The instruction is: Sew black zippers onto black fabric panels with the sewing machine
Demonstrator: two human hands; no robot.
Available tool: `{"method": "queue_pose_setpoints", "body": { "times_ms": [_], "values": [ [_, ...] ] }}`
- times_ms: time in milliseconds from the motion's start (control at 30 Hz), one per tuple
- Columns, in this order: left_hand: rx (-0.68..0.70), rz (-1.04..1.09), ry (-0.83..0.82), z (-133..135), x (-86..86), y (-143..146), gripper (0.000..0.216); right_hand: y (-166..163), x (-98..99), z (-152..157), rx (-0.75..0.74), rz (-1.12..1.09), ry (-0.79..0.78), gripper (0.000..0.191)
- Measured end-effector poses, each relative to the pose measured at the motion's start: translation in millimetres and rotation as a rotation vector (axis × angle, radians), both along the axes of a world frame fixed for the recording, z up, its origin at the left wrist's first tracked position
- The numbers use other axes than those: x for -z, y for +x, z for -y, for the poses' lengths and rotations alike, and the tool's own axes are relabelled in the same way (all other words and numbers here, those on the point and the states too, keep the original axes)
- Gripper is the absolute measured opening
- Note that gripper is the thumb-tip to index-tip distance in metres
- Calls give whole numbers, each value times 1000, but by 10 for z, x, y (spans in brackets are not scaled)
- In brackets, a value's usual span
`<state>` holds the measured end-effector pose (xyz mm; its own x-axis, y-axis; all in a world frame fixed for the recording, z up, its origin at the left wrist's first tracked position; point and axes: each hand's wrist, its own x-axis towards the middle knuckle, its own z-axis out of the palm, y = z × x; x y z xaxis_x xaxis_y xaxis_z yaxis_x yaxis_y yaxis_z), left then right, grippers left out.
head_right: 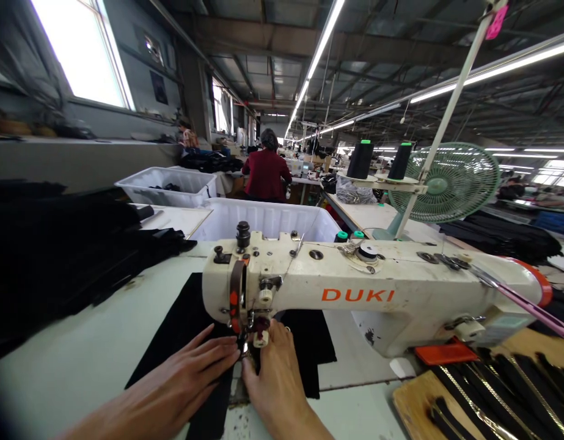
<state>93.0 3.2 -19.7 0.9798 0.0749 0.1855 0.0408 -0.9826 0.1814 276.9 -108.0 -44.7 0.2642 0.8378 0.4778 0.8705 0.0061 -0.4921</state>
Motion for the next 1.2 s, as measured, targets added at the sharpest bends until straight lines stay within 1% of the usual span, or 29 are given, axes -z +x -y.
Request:
{"method": "queue_pose_setpoints", "body": {
  "times_ms": [133,233,333,367,433,533,600,633,733,767,800,867,967,1067,1200],
  "values": [
    [-11,-49,-10,6,-15,10,65,-47,-26,0,25,95,-28,35],
    [-24,-65,-32,4,-27,27,63,-77,-18,-30,112,183,-89,38],
    [-21,-72,-48,2,-43,36,65,-46,48,-142,175,291,-125,41],
    [-18,-72,-45,2,-47,36,65,-22,72,-201,183,308,-128,38],
    [-9,-72,-31,0,-47,32,64,38,103,-323,179,308,-134,26],
    [-4,-48,-18,-11,-24,23,60,136,67,-412,140,299,-137,14],
    [-7,-12,-27,-24,-4,16,57,193,-11,-342,88,301,-128,10],
    [-11,7,-32,-30,4,12,57,215,-57,-270,54,304,-121,11],
    [-21,42,-46,-35,17,-5,57,256,-158,-4,-50,315,-92,37],
    [-20,45,-48,-32,22,-11,58,262,-166,67,-91,329,-79,40],
    [-19,46,-49,-28,29,-16,58,262,-159,116,-134,345,-62,39],
    [-12,47,-50,-24,57,-23,57,251,-107,144,-208,373,-23,31],
    [-62,77,-87,-39,122,-30,51,222,-4,67,-238,373,10,23],
    [-157,76,-217,-71,166,-35,40,207,50,-12,-228,359,5,17],
    [-202,96,-397,-107,159,-45,35,205,51,-29,-221,336,-7,12]
  ]
}}
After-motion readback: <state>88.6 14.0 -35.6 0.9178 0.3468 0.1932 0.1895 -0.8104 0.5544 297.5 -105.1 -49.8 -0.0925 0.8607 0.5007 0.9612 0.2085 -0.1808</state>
